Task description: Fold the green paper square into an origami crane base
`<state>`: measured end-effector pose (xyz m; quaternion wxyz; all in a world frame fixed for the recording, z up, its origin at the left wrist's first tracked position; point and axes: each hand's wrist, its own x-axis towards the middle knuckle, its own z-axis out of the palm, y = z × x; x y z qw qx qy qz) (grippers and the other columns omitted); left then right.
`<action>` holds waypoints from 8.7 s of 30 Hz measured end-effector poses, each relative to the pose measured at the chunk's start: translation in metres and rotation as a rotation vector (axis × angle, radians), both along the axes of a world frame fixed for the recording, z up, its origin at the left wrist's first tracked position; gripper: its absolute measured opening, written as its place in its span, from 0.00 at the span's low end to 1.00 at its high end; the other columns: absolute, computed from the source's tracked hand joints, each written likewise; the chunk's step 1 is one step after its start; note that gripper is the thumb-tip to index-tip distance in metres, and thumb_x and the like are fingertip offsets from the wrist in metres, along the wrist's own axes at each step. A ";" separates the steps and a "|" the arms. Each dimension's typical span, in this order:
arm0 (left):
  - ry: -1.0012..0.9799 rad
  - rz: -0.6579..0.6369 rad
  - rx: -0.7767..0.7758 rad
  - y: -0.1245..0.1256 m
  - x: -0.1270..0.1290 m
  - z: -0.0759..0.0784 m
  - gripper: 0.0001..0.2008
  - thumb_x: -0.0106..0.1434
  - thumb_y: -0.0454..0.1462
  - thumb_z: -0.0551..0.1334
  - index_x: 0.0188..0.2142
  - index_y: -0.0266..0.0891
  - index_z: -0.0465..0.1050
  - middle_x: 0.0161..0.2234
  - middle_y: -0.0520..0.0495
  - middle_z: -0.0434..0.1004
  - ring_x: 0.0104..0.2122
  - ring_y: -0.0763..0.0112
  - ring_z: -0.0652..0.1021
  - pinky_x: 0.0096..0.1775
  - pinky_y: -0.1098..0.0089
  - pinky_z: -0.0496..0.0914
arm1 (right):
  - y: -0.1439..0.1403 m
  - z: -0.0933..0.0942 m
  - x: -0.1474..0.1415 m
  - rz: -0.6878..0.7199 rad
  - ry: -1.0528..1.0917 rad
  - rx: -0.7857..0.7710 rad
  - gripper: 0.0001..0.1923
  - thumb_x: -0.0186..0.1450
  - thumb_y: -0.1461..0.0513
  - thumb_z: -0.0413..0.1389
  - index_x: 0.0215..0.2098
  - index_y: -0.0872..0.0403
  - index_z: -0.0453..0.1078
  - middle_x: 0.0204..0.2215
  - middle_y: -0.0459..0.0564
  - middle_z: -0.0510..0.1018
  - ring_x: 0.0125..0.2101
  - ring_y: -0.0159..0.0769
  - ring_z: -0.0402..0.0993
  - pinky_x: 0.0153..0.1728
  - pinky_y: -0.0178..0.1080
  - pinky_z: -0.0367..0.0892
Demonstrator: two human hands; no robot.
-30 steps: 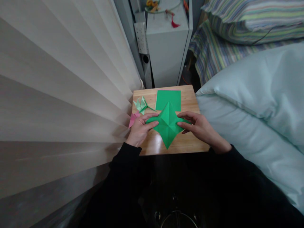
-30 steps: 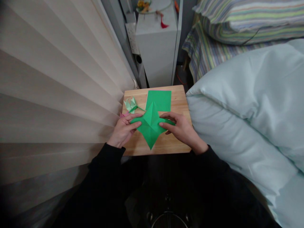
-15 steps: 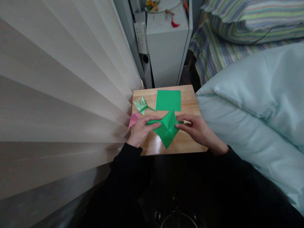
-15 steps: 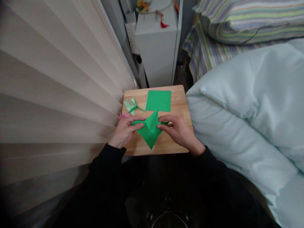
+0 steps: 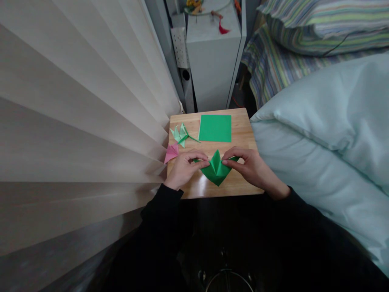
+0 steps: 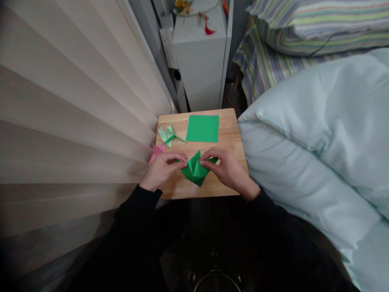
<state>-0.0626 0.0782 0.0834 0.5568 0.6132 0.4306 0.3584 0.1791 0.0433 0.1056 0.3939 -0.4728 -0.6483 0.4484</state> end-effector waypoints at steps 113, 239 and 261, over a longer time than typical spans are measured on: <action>-0.205 -0.162 -0.247 -0.014 0.007 0.020 0.09 0.61 0.36 0.72 0.42 0.40 0.86 0.32 0.48 0.83 0.34 0.71 0.80 0.40 0.71 0.73 | 0.001 0.006 0.000 0.029 0.132 -0.111 0.11 0.66 0.53 0.65 0.32 0.52 0.77 0.30 0.46 0.81 0.32 0.36 0.76 0.39 0.42 0.71; -0.668 0.367 -0.512 -0.024 0.037 0.002 0.14 0.46 0.33 0.80 0.33 0.36 0.82 0.34 0.49 0.87 0.33 0.74 0.84 0.39 0.76 0.78 | -0.021 0.002 -0.041 -0.356 0.475 -0.051 0.21 0.63 0.58 0.69 0.49 0.47 0.66 0.42 0.47 0.79 0.42 0.37 0.81 0.47 0.44 0.79; -0.318 0.255 -0.161 -0.026 0.035 -0.002 0.13 0.53 0.41 0.77 0.32 0.39 0.77 0.31 0.51 0.79 0.33 0.71 0.79 0.42 0.67 0.74 | -0.012 -0.004 -0.036 -0.456 0.576 -0.230 0.17 0.50 0.56 0.76 0.30 0.51 0.75 0.29 0.44 0.83 0.30 0.33 0.80 0.35 0.38 0.77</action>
